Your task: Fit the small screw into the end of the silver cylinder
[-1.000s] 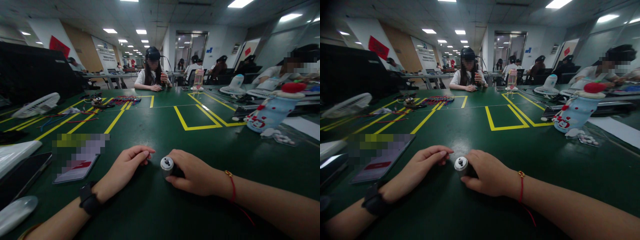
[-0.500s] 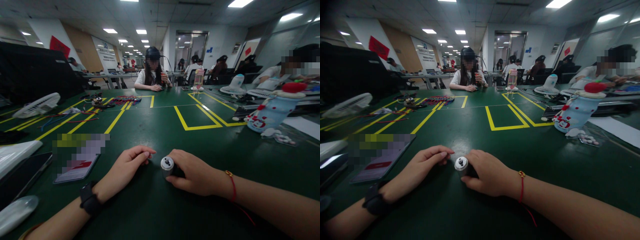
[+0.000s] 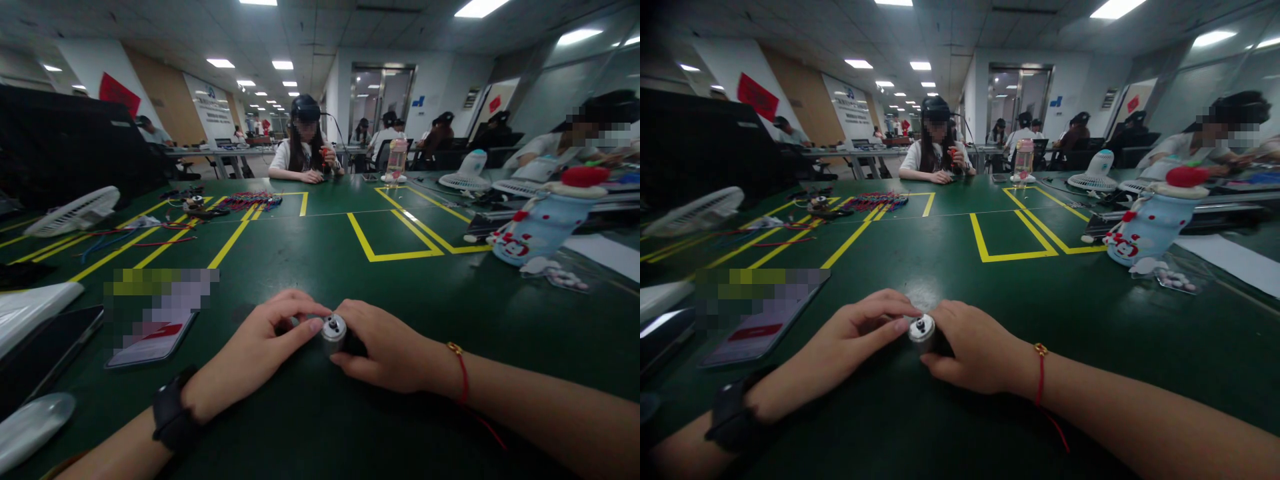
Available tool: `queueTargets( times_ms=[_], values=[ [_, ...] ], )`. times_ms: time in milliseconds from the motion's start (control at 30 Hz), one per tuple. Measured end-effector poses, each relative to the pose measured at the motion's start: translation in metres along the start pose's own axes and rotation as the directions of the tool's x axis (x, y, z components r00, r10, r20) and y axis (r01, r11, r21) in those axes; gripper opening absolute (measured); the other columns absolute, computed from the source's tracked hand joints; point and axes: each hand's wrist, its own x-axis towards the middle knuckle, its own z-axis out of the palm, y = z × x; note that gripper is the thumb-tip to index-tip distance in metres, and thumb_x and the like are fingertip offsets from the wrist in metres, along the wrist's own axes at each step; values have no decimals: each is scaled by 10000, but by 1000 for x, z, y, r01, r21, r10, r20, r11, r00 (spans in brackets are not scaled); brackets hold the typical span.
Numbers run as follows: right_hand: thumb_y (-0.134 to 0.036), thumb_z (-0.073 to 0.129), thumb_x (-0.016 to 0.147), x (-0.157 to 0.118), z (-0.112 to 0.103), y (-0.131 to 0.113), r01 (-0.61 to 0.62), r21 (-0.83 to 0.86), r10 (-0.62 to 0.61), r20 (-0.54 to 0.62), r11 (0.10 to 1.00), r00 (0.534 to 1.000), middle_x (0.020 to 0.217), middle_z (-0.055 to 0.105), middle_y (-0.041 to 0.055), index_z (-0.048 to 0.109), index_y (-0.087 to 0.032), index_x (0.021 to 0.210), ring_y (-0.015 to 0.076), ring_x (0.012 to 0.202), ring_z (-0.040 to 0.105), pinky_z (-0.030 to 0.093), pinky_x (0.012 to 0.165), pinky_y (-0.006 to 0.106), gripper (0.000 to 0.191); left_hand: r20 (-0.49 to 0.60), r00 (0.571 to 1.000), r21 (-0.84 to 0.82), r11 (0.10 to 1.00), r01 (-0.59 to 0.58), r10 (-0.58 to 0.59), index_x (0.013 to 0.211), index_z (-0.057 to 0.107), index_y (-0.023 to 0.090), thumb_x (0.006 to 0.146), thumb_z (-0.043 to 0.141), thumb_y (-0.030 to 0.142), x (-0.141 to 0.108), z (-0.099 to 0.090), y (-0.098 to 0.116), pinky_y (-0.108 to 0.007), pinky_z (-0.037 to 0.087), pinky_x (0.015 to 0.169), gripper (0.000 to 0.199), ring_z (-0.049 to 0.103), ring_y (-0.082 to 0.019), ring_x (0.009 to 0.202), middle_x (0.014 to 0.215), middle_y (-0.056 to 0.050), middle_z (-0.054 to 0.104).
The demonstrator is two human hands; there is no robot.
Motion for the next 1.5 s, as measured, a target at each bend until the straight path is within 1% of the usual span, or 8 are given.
queueTargets(
  times_ms=[167, 433, 600, 700, 833, 1100, 1367, 1500],
  values=[
    [-291, 621, 827, 0, 1, 0, 9, -14, -9, 0, 1000, 1000, 926, 556, 63, 522, -158, 969, 180, 783, 479, 402, 693, 316, 218, -41, 998, 65, 997, -41, 44, 1024, 703, 290, 929, 554, 305, -2, 6, 8, -324, 444, 882, 177, 575, -184, 979, 1047, -7, 598],
    [-302, 618, 825, 1, 3, 2, 13, -26, -13, -10, 1000, 1000, 924, 558, 63, 517, -161, 969, 183, 783, 479, 408, 708, 326, 225, -123, 991, 36, 999, -41, 45, 912, 723, 270, 911, 583, 284, 2, 12, 10, -311, 449, 810, 141, 582, -178, 886, 939, -7, 592],
    [-282, 620, 822, 1, 2, 0, 9, 0, -9, -3, 1000, 1000, 926, 562, 62, 528, -159, 975, 183, 789, 485, 408, 718, 325, 218, -163, 987, -31, 999, -15, 10, 924, 717, 277, 904, 590, 315, -1, 4, 7, -319, 443, 805, 135, 582, -191, 901, 958, -6, 607],
    [-277, 621, 821, 0, 1, -1, 8, 17, -8, 3, 1000, 1000, 954, 569, 68, 538, -158, 1030, 191, 819, 495, 412, 751, 336, 255, -164, 986, 5, 1000, 25, -24, 935, 722, 275, 899, 593, 335, -4, -4, -1, -320, 430, 795, 147, 572, -192, 886, 942, -8, 600],
    [-269, 624, 819, 0, 0, -1, -1, 35, 0, 12, 999, 1000, 964, 575, 75, 545, -159, 1043, 197, 830, 499, 413, 759, 338, 262, -63, 996, 135, 989, 66, -58, 921, 745, 278, 889, 595, 356, -3, -11, -12, -306, 415, 747, 172, 546, -188, 834, 875, -6, 560],
    [-266, 635, 818, -1, -2, -2, -22, 43, 21, 21, 999, 1000, 954, 574, 75, 552, -162, 1031, 201, 830, 499, 413, 749, 337, 252, 116, 993, 307, 952, -1, -36, 907, 757, 333, 887, 598, 362, -1, -8, -19, -328, 382, 827, 163, 505, -204, 911, 899, -2, 537],
    [-265, 633, 820, 0, -2, -2, -21, 46, 20, 20, 999, 1000, 956, 574, 76, 552, -163, 1030, 200, 829, 498, 415, 753, 339, 247, 135, 990, 326, 945, -18, -28, 904, 758, 320, 882, 603, 353, -1, -10, -21, -323, 394, 821, 159, 516, -206, 907, 896, -6, 560],
    [-262, 634, 818, 0, -3, -2, -19, 47, 18, 24, 999, 1000, 967, 577, 77, 550, -162, 1039, 199, 834, 498, 418, 755, 341, 257, 77, 994, 229, 972, 57, -77, 1043, 717, 305, 897, 566, 349, -1, -13, -21, -321, 426, 807, 215, 558, -202, 890, 954, -13, 610]
  ],
)
